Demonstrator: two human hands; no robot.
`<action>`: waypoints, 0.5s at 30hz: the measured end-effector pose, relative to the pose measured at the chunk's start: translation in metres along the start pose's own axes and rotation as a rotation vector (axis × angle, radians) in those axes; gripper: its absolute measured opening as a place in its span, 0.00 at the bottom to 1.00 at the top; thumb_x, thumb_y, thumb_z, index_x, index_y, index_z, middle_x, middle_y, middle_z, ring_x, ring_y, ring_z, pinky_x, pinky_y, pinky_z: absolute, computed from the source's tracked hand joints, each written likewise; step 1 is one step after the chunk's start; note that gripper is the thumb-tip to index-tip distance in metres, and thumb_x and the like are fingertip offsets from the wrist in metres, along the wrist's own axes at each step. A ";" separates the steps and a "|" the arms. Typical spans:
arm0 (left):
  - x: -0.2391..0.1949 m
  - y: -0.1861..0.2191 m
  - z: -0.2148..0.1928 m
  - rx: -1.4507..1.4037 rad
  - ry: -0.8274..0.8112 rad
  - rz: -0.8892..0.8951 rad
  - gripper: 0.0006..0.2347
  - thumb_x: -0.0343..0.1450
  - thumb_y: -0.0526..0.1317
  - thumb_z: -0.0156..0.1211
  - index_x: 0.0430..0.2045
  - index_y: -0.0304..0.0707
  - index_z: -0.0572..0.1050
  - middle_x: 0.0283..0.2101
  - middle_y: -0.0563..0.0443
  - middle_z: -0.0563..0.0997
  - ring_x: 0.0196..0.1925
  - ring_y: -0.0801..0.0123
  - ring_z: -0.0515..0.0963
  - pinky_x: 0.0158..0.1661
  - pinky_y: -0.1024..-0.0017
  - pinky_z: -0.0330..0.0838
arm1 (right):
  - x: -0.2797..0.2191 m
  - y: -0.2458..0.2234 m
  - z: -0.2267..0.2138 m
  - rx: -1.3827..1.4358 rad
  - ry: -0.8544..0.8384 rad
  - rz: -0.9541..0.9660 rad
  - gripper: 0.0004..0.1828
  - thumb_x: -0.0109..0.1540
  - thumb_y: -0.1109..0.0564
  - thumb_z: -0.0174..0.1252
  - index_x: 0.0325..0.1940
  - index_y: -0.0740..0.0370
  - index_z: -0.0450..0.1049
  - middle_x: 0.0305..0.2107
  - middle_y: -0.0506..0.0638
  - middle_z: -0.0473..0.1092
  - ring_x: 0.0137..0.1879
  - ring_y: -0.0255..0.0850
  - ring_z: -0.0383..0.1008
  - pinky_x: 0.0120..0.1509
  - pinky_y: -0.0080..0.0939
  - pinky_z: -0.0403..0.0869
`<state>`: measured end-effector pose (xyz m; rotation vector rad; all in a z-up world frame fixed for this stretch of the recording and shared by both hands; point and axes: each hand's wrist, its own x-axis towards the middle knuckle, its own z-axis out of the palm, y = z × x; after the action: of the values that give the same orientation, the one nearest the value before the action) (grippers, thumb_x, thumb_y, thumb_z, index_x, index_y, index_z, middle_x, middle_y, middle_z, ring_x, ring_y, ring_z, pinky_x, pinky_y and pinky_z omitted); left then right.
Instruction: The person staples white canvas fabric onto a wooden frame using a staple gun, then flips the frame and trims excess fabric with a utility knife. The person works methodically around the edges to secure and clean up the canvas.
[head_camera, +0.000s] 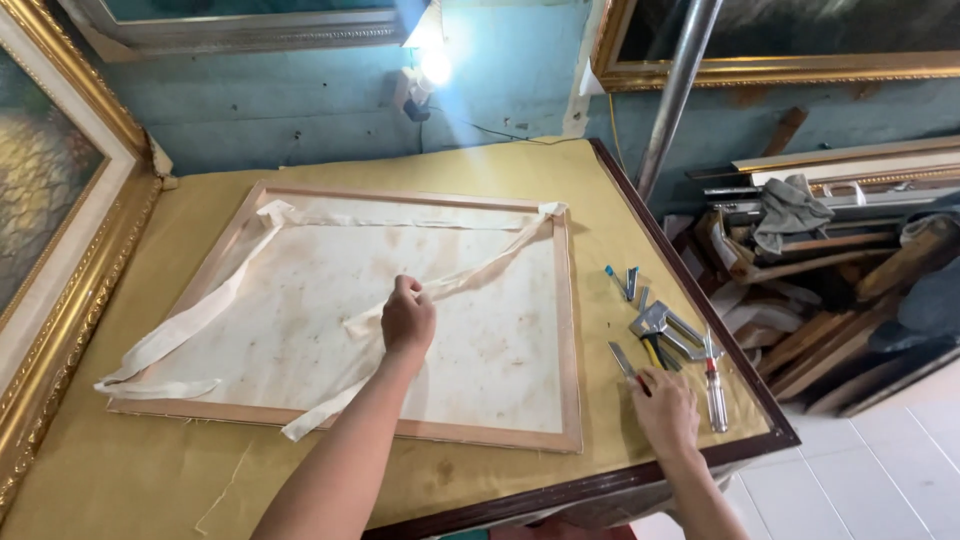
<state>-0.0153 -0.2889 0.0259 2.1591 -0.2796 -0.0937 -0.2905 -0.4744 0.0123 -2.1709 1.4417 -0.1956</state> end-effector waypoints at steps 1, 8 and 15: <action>0.010 -0.008 0.013 0.000 0.014 -0.007 0.08 0.60 0.35 0.35 0.28 0.42 0.63 0.30 0.41 0.74 0.34 0.46 0.71 0.34 0.58 0.61 | 0.003 -0.001 0.002 -0.001 -0.006 -0.014 0.21 0.57 0.44 0.49 0.52 0.51 0.66 0.50 0.52 0.63 0.57 0.50 0.58 0.58 0.54 0.62; 0.024 -0.008 0.031 0.502 -0.258 -0.127 0.26 0.66 0.29 0.33 0.60 0.54 0.46 0.59 0.53 0.51 0.40 0.50 0.73 0.37 0.62 0.70 | -0.015 -0.057 -0.006 0.177 -0.046 -0.246 0.12 0.55 0.46 0.50 0.37 0.51 0.74 0.32 0.41 0.72 0.35 0.32 0.69 0.40 0.33 0.69; -0.059 0.043 0.030 -0.072 -0.115 0.875 0.09 0.59 0.35 0.42 0.05 0.41 0.63 0.10 0.52 0.66 0.14 0.69 0.63 0.17 0.70 0.58 | 0.006 -0.135 0.004 1.089 -0.794 0.380 0.40 0.50 0.35 0.42 0.62 0.56 0.53 0.56 0.54 0.59 0.57 0.51 0.62 0.52 0.53 0.66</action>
<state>-0.0852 -0.3229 0.0420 1.7909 -1.2285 0.2676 -0.1761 -0.4381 0.0747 -0.8889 0.8893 0.0357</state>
